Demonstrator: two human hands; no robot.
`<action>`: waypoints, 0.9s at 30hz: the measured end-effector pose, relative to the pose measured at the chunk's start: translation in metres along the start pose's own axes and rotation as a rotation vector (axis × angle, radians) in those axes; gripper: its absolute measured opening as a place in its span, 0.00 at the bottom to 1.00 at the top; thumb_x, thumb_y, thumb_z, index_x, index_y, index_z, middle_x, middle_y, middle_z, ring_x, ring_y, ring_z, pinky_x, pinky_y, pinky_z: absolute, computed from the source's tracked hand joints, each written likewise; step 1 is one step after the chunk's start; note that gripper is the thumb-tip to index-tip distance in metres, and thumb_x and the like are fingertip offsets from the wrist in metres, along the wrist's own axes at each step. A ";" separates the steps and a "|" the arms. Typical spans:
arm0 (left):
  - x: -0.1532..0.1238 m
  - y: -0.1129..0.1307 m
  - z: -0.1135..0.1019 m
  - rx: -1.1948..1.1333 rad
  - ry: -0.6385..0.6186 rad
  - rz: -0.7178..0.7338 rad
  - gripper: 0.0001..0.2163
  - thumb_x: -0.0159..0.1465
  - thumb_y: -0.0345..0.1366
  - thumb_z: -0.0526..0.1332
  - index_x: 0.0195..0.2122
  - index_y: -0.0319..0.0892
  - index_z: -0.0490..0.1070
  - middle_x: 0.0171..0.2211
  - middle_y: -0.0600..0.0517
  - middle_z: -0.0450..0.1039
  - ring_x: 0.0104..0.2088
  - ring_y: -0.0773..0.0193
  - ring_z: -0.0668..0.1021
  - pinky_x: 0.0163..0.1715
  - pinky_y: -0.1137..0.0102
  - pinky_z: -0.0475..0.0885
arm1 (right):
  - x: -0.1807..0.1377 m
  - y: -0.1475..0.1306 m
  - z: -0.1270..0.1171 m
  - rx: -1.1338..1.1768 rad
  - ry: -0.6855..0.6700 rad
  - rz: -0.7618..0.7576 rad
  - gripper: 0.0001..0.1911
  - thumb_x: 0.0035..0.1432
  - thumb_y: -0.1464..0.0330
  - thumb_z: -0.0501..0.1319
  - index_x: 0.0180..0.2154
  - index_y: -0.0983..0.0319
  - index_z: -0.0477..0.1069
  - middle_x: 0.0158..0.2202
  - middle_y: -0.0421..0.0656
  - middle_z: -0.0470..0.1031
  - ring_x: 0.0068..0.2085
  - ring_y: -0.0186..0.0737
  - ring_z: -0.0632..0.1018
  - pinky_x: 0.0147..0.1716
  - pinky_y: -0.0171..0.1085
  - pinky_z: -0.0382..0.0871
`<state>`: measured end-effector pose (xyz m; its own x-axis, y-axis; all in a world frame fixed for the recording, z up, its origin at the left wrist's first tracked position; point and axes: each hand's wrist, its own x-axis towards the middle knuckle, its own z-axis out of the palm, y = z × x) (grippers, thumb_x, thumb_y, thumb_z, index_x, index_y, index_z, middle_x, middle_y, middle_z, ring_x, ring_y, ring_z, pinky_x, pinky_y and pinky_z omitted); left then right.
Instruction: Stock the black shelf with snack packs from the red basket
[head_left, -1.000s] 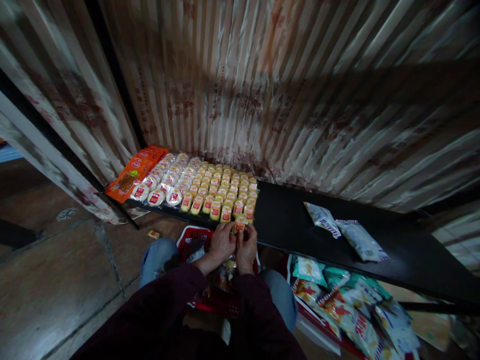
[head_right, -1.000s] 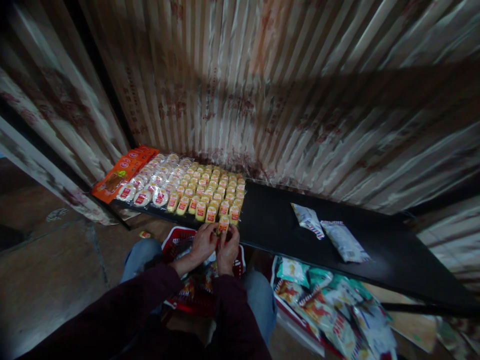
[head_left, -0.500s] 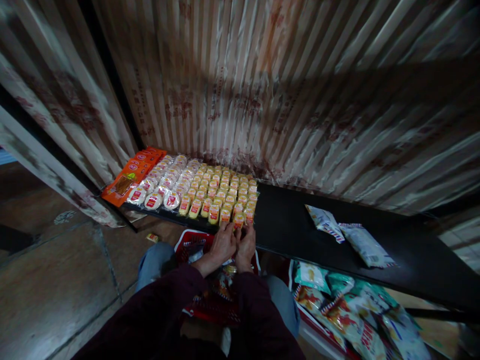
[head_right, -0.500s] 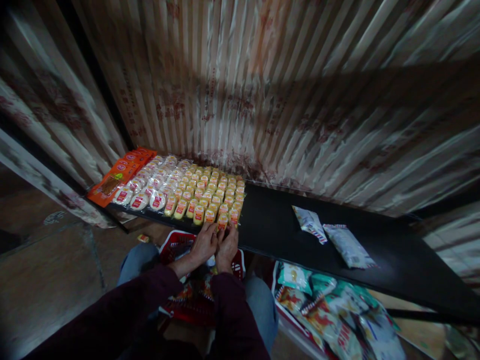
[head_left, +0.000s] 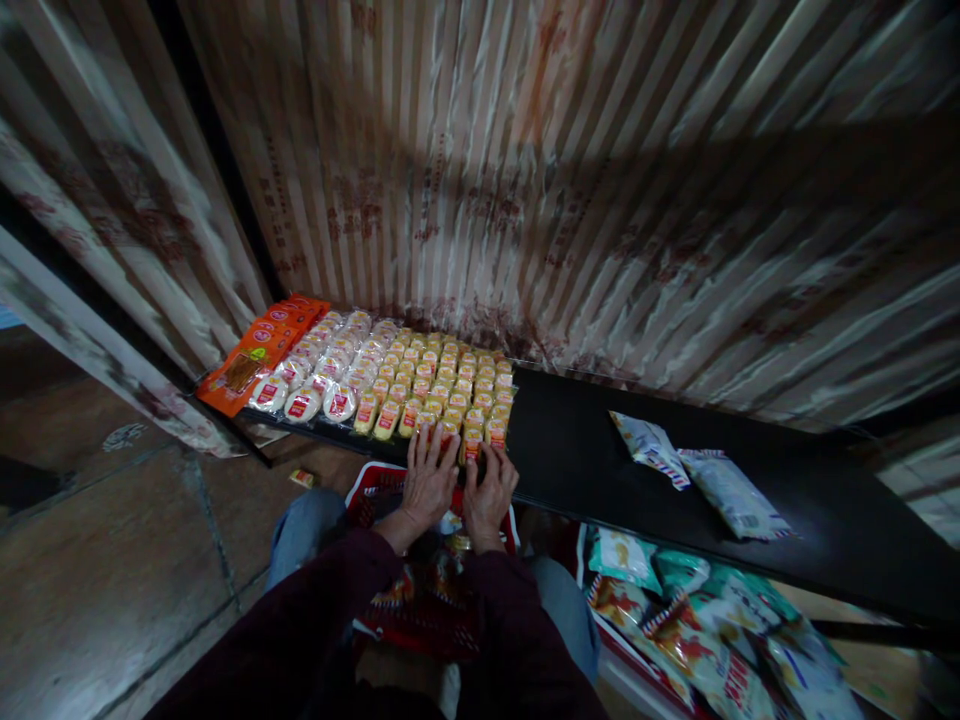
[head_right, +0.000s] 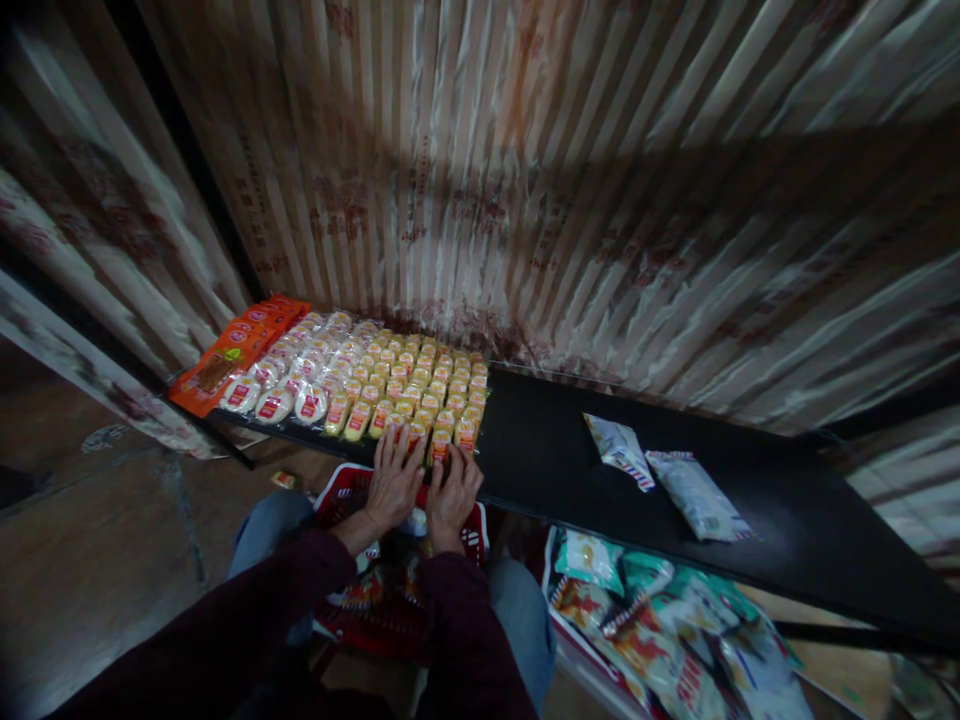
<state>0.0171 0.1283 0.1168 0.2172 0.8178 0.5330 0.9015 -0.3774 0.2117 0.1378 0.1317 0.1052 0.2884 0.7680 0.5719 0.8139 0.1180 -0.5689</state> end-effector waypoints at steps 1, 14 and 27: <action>-0.001 -0.002 0.003 0.005 -0.007 0.015 0.26 0.67 0.36 0.52 0.66 0.45 0.53 0.69 0.45 0.44 0.69 0.46 0.44 0.63 0.48 0.53 | 0.001 0.000 -0.001 -0.013 0.002 -0.024 0.21 0.65 0.60 0.48 0.51 0.64 0.69 0.52 0.54 0.69 0.54 0.48 0.67 0.53 0.49 0.61; 0.009 -0.021 0.011 0.072 -0.103 0.160 0.26 0.69 0.39 0.48 0.67 0.42 0.49 0.68 0.48 0.49 0.69 0.52 0.46 0.66 0.49 0.44 | 0.017 -0.007 0.001 -0.382 -0.275 -0.106 0.29 0.67 0.60 0.44 0.66 0.61 0.50 0.70 0.52 0.43 0.69 0.56 0.43 0.58 0.55 0.54; 0.011 -0.027 0.011 0.039 -0.149 0.186 0.24 0.69 0.39 0.48 0.66 0.42 0.52 0.67 0.48 0.53 0.68 0.55 0.50 0.66 0.49 0.43 | 0.014 -0.010 0.012 -0.316 -0.277 -0.060 0.29 0.67 0.59 0.43 0.66 0.61 0.48 0.69 0.52 0.46 0.69 0.54 0.44 0.58 0.57 0.56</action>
<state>-0.0011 0.1521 0.1080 0.4310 0.7920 0.4324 0.8542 -0.5126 0.0876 0.1276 0.1489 0.1114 0.1241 0.9108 0.3938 0.9522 0.0023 -0.3054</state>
